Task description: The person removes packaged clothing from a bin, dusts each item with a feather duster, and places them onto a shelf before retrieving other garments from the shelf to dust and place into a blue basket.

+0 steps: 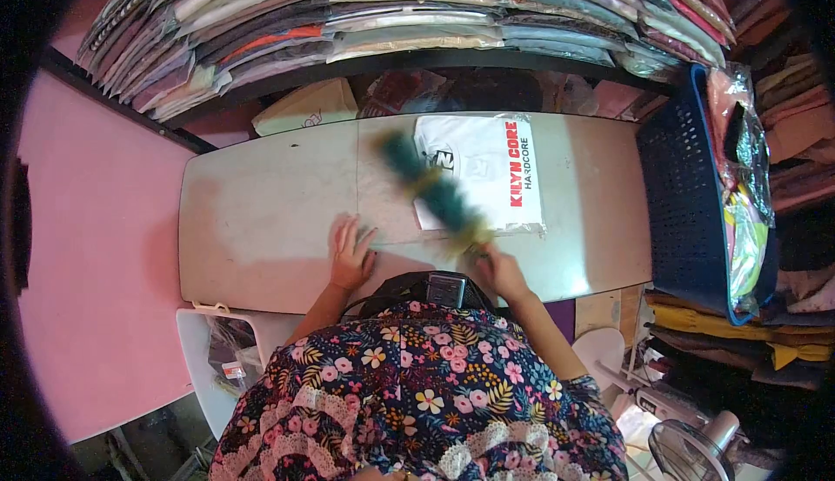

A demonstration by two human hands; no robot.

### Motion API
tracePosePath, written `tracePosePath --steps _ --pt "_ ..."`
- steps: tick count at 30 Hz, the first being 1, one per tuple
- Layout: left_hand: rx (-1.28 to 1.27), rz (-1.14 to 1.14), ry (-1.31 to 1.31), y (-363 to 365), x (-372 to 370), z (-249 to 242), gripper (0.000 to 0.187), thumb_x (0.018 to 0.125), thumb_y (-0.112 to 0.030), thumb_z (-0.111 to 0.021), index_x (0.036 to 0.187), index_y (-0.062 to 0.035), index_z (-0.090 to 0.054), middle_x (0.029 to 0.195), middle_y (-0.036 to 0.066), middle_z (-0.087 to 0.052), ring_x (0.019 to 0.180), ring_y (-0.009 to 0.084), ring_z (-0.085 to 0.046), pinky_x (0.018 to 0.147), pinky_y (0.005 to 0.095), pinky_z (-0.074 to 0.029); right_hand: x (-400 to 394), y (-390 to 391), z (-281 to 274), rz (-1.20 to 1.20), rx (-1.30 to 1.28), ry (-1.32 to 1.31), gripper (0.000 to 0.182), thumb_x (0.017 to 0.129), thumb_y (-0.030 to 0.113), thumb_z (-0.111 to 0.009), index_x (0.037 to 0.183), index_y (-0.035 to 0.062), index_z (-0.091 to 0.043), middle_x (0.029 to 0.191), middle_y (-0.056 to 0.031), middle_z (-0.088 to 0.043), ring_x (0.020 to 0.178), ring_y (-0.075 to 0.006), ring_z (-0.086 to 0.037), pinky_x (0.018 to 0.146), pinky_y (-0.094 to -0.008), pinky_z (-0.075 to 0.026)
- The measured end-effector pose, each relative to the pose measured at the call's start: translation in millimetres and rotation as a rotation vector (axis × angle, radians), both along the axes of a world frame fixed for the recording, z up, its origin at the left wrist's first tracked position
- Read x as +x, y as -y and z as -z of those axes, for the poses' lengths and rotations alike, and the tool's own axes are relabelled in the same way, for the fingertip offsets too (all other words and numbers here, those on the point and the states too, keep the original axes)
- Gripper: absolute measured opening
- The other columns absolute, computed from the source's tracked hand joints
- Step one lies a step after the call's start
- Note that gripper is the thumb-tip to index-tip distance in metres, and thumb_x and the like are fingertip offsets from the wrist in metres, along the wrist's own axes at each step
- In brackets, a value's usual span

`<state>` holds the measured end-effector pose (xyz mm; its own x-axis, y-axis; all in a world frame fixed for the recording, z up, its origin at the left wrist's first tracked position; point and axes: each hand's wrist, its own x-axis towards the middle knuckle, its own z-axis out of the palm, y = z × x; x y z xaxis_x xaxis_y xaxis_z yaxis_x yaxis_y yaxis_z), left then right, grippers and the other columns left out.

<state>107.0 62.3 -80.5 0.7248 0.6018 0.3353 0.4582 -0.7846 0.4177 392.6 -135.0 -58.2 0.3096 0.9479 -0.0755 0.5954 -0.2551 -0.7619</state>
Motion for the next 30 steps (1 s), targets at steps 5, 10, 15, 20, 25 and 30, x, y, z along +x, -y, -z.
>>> tracePosePath --steps 5,10,15,20,25,30 --pt "0.075 -0.064 -0.044 9.9 -8.7 8.2 0.057 0.075 -0.025 -0.065 0.129 -0.0142 -0.051 0.145 0.022 -0.026 0.133 0.0444 -0.022 0.106 0.061 -0.015 -5.4 -3.0 -6.8 -0.264 -0.073 -0.001 0.031 0.084 0.012 -0.058 0.114 0.0067 -0.052 0.079 -0.0212 -0.063 0.076 -0.0389 -0.062 0.067 -0.0456 -0.048" --pt "0.029 0.066 -0.127 4.3 -3.3 2.0 0.052 0.076 -0.023 -0.066 0.125 -0.0161 -0.053 0.135 0.007 -0.047 0.131 0.0293 -0.036 0.106 0.0612 -0.012 -9.5 -27.6 -17.9 0.265 -0.159 -0.057 0.03 0.085 0.012 -0.058 0.114 0.0058 -0.052 0.084 -0.0214 -0.064 0.078 -0.037 -0.063 0.069 -0.0432 -0.049" --pt "0.05 0.018 -0.132 6.8 -5.1 8.8 0.041 0.08 -0.027 -0.063 0.12 -0.0182 -0.057 0.129 0.0 -0.052 0.127 0.0224 -0.04 0.105 0.0619 -0.015 -6.3 -19.4 -11.7 -0.208 -0.063 0.02 0.036 0.083 0.015 -0.058 0.118 0.01 -0.052 0.096 -0.0214 -0.063 0.086 -0.0383 -0.062 0.074 -0.0442 -0.05" --pt "0.014 0.01 -0.084 5.8 0.8 -5.0 0.04 0.078 -0.021 -0.063 0.118 -0.0187 -0.058 0.13 0.0 -0.053 0.126 0.0239 -0.042 0.106 0.0572 -0.015 7.6 -41.0 -24.6 0.195 -0.132 0.134 0.032 0.084 0.017 -0.055 0.115 0.0093 -0.051 0.085 -0.0233 -0.063 0.079 -0.041 -0.061 0.067 -0.05 -0.048" --pt "-0.009 0.011 -0.085 5.8 -2.9 -2.2 0.04 0.078 -0.02 -0.063 0.118 -0.0184 -0.058 0.13 0.001 -0.052 0.127 0.024 -0.041 0.106 0.0567 -0.015 -1.7 -53.3 -14.3 -0.02 -0.038 0.159 0.035 0.083 0.015 -0.056 0.116 0.0092 -0.05 0.086 -0.0242 -0.063 0.079 -0.0428 -0.061 0.07 -0.0504 -0.048" --pt "0.003 0.02 -0.109 4.0 -2.0 -3.7 0.04 0.079 -0.019 -0.062 0.119 -0.0185 -0.058 0.13 0.001 -0.052 0.127 0.0234 -0.041 0.106 0.0556 -0.016 -3.6 -70.4 -14.7 -0.074 -0.128 0.317 0.032 0.082 0.017 -0.057 0.113 0.0103 -0.051 0.08 -0.0219 -0.062 0.074 -0.0408 -0.061 0.067 -0.051 -0.048"
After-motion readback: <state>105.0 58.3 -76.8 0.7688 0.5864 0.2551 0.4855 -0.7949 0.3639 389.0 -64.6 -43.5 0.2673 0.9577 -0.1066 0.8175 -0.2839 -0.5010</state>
